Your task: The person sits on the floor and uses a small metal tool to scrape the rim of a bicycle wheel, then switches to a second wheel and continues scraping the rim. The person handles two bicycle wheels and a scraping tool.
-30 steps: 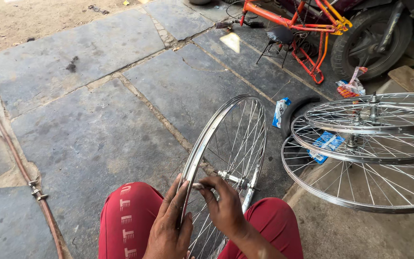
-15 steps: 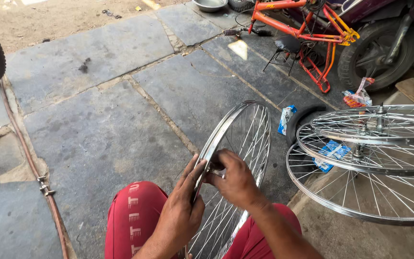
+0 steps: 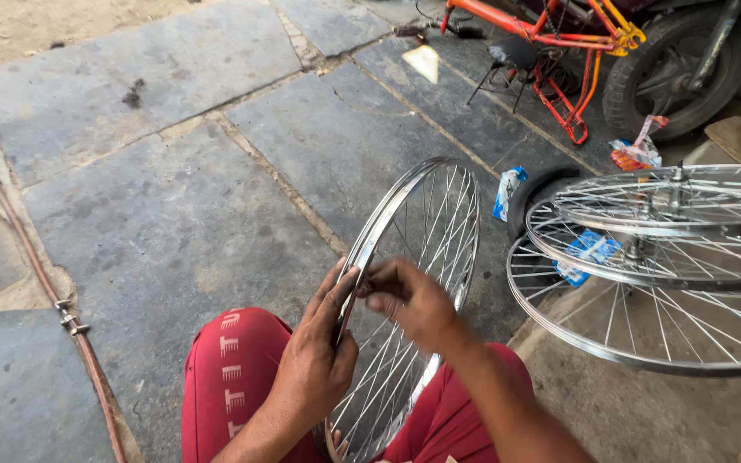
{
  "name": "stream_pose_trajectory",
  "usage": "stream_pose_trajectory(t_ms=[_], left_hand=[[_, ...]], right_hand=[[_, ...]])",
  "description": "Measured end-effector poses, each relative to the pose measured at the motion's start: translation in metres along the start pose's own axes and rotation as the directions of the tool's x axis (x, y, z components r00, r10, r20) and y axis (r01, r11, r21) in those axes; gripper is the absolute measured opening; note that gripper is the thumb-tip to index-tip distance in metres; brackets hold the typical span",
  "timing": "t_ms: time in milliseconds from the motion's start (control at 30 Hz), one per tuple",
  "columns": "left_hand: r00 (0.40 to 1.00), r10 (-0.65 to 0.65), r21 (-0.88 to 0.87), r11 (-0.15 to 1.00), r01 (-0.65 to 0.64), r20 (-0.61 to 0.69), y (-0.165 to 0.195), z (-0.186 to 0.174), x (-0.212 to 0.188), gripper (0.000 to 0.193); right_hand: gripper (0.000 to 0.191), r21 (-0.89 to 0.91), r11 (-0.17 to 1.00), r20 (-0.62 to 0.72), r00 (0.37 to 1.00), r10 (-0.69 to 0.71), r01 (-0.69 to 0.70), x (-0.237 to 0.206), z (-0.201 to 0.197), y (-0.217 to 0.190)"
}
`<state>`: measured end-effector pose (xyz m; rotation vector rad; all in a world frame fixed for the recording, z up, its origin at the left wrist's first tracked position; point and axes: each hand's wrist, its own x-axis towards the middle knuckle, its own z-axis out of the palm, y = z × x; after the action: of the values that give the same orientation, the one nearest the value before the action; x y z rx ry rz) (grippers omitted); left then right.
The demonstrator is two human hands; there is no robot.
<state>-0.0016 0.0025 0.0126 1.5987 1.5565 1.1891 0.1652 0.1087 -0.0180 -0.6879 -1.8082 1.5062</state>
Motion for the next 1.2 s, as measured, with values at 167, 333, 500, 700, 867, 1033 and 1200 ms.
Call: stream_pose_trajectory(t_ms=[167, 333, 500, 700, 867, 1033, 1200], left_hand=[[0.999, -0.03, -0.026, 0.999, 0.03, 0.012, -0.002, 0.005, -0.001, 0.079], [0.998, 0.045, 0.018, 0.999, -0.045, -0.053, -0.009, 0.006, 0.0, 0.073], [0.999, -0.037, -0.061, 0.997, 0.036, -0.003, -0.008, 0.008, -0.001, 0.079], [0.999, 0.005, -0.008, 1.0, -0.005, -0.037, -0.008, 0.006, -0.001, 0.077], [0.999, 0.042, 0.02, 0.999, -0.041, -0.022, -0.007, 0.01, -0.003, 0.079], [0.999, 0.038, 0.02, 0.999, -0.037, -0.012, -0.005, 0.009, -0.004, 0.084], [0.996, 0.079, 0.067, 0.995, -0.077, -0.037, -0.005, 0.006, -0.002, 0.083]], right_hand=[[0.023, 0.172, 0.947, 0.31, 0.927, 0.211, -0.273, 0.031, -0.043, 0.004], [0.016, -0.544, 0.836, -0.314, 0.907, -0.282, 0.072, 0.004, 0.037, 0.009], [0.017, -0.73, 0.67, -0.395, 0.718, -0.573, 0.133, -0.009, 0.073, 0.018], [0.016, -0.7, 0.709, -0.332, 0.841, -0.428, 0.084, -0.019, 0.047, 0.025], [0.024, 0.016, 0.989, -0.189, 0.971, 0.146, -0.145, 0.001, 0.013, 0.032], [0.038, 0.166, 0.924, 0.131, 0.936, 0.327, -0.346, 0.029, -0.013, 0.02], [0.041, -0.017, 0.965, 0.371, 0.895, 0.248, -0.261, 0.04, -0.033, -0.015]])
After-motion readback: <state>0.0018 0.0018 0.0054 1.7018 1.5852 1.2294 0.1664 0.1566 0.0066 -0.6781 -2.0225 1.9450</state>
